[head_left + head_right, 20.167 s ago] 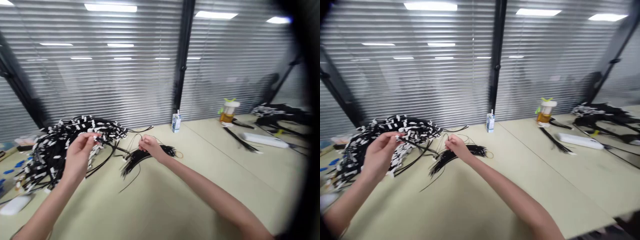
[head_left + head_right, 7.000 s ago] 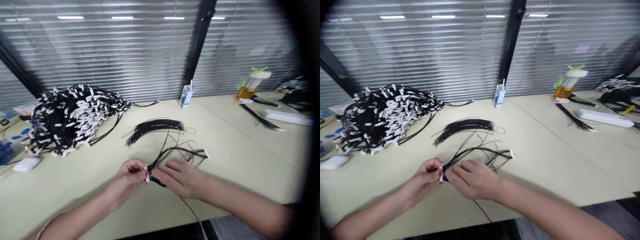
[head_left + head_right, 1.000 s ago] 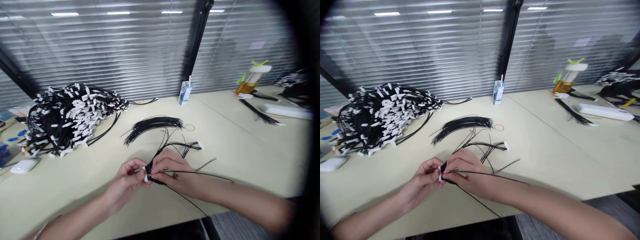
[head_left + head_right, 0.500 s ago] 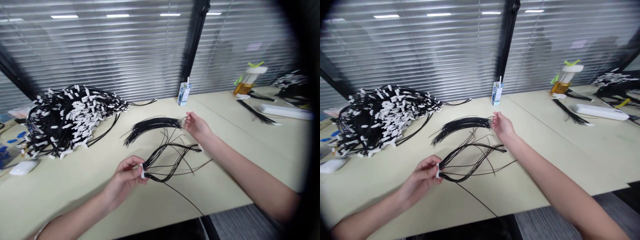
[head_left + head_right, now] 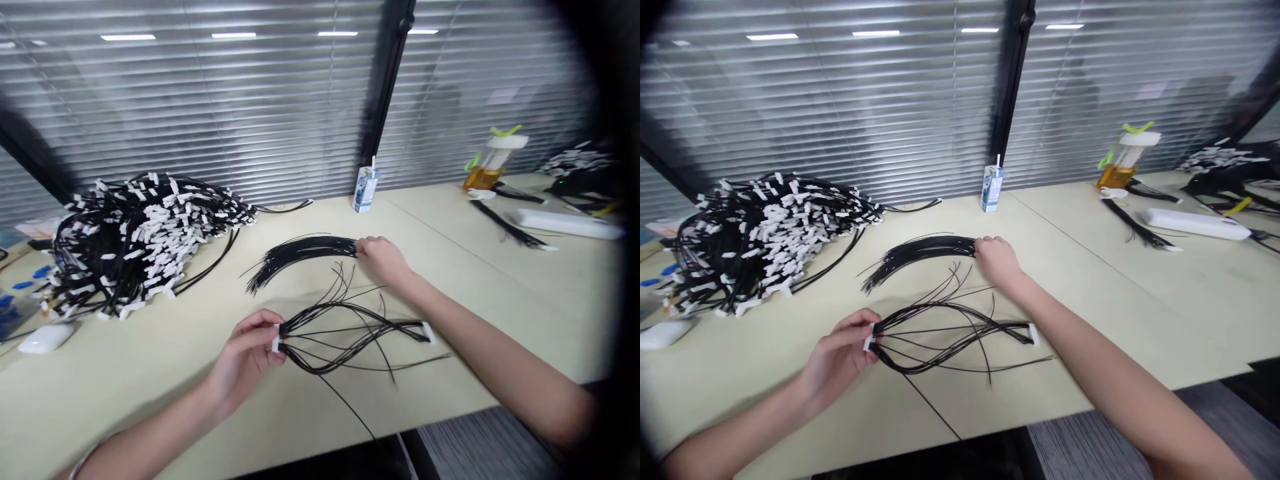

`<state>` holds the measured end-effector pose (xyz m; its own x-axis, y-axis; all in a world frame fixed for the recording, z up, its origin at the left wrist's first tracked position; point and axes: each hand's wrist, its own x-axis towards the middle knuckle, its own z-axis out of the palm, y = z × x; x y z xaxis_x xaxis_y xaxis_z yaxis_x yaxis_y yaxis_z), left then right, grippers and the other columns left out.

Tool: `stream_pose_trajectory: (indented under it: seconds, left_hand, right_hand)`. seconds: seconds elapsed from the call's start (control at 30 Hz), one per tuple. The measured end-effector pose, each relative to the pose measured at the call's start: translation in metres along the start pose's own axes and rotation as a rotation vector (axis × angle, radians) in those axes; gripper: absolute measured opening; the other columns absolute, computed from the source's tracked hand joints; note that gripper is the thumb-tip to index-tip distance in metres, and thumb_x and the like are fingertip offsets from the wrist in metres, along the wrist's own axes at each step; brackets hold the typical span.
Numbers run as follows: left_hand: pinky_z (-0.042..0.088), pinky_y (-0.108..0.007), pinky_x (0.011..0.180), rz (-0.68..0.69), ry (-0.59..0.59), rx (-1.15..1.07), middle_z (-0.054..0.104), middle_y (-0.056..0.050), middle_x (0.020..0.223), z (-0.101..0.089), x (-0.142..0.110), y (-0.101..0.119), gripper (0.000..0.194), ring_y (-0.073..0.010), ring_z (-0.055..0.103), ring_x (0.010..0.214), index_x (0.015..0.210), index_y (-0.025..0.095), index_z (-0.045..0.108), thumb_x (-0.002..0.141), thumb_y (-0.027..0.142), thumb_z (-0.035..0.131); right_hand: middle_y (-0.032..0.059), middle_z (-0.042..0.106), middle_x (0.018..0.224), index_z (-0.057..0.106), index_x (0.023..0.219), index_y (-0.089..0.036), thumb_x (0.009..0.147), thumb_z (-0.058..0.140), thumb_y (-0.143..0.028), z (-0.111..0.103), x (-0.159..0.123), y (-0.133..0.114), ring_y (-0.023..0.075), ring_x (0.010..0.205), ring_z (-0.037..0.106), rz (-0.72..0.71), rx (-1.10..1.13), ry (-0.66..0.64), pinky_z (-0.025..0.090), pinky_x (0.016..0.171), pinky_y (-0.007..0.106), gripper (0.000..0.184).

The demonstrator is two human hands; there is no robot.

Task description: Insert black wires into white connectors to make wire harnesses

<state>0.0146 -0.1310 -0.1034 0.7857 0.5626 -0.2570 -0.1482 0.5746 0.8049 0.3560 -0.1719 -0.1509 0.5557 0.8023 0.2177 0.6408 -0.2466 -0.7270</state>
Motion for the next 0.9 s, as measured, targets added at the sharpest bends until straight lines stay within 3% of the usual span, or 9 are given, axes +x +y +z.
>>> stream_pose_trajectory:
  seconds: [0.13,0.27,0.4,0.53,0.63,0.73,0.9]
  left_hand:
    - [0.046,-0.019,0.055,0.017,0.018,0.012,0.057,-0.002,0.073,0.0,0.002,-0.001,0.009,-0.0091,0.052,0.062,0.083,0.014,0.067,0.074,0.012,0.066]
    - [0.048,-0.021,0.061,0.019,0.028,0.048,0.058,-0.001,0.075,0.0,0.003,-0.004,0.013,-0.0097,0.057,0.064,0.086,0.015,0.068,0.073,0.015,0.07]
    - [0.051,-0.025,0.068,-0.003,0.034,0.077,0.059,-0.001,0.073,0.002,0.002,-0.007,0.015,-0.0112,0.059,0.066,0.088,0.016,0.068,0.073,0.016,0.071]
    - [0.051,-0.025,0.072,-0.017,0.048,0.096,0.059,0.001,0.07,0.003,0.0,-0.009,0.014,-0.0096,0.059,0.066,0.088,0.017,0.067,0.074,0.016,0.071]
    - [0.052,-0.025,0.071,-0.026,0.054,0.108,0.059,0.002,0.071,0.002,0.001,-0.01,0.014,-0.0096,0.06,0.066,0.088,0.018,0.067,0.074,0.015,0.07]
    - [0.052,-0.024,0.071,-0.03,0.055,0.116,0.06,0.001,0.073,0.002,0.002,-0.011,0.013,-0.01,0.061,0.068,0.088,0.019,0.067,0.075,0.016,0.07]
    - [0.052,-0.023,0.068,-0.029,0.046,0.123,0.061,0.0,0.079,0.001,0.002,-0.011,0.012,-0.0099,0.061,0.067,0.086,0.018,0.066,0.075,0.017,0.07]
  right_hand:
    - [0.0053,0.057,0.098,0.057,0.095,-0.013,0.087,0.054,-0.032,-0.01,0.005,-0.005,0.0159,0.09,0.055,-0.004,0.12,-0.013,0.046,0.081,0.036,0.021]
    - [0.0041,0.057,0.092,0.055,0.1,-0.012,0.088,0.052,-0.033,-0.014,0.002,-0.026,0.0131,0.079,0.056,-0.028,0.411,-0.03,0.049,0.072,0.031,0.024]
    - [0.0053,0.057,0.095,0.054,0.103,-0.013,0.09,0.048,-0.037,-0.007,-0.018,-0.056,0.013,0.081,0.056,-0.056,0.717,-0.091,0.049,0.07,0.03,0.027]
    - [0.0042,0.058,0.092,0.054,0.098,-0.016,0.088,0.051,-0.038,0.001,-0.052,-0.09,0.0129,0.083,0.057,-0.096,0.887,-0.204,0.049,0.072,0.029,0.024]
    - [0.0028,0.058,0.091,0.057,0.091,-0.021,0.087,0.053,-0.036,0.003,-0.079,-0.116,0.011,0.082,0.056,-0.162,0.914,-0.287,0.047,0.076,0.028,0.016]
    - [0.0006,0.058,0.087,0.062,0.076,-0.021,0.077,0.066,-0.029,0.003,-0.102,-0.135,0.0108,0.082,0.055,-0.253,0.842,-0.324,0.045,0.077,0.027,0.01]
    - [0.0004,0.056,0.095,0.069,0.075,-0.023,0.07,0.073,-0.022,0.011,-0.12,-0.142,0.0131,0.094,0.051,-0.339,0.635,-0.31,0.038,0.089,0.03,0.007]
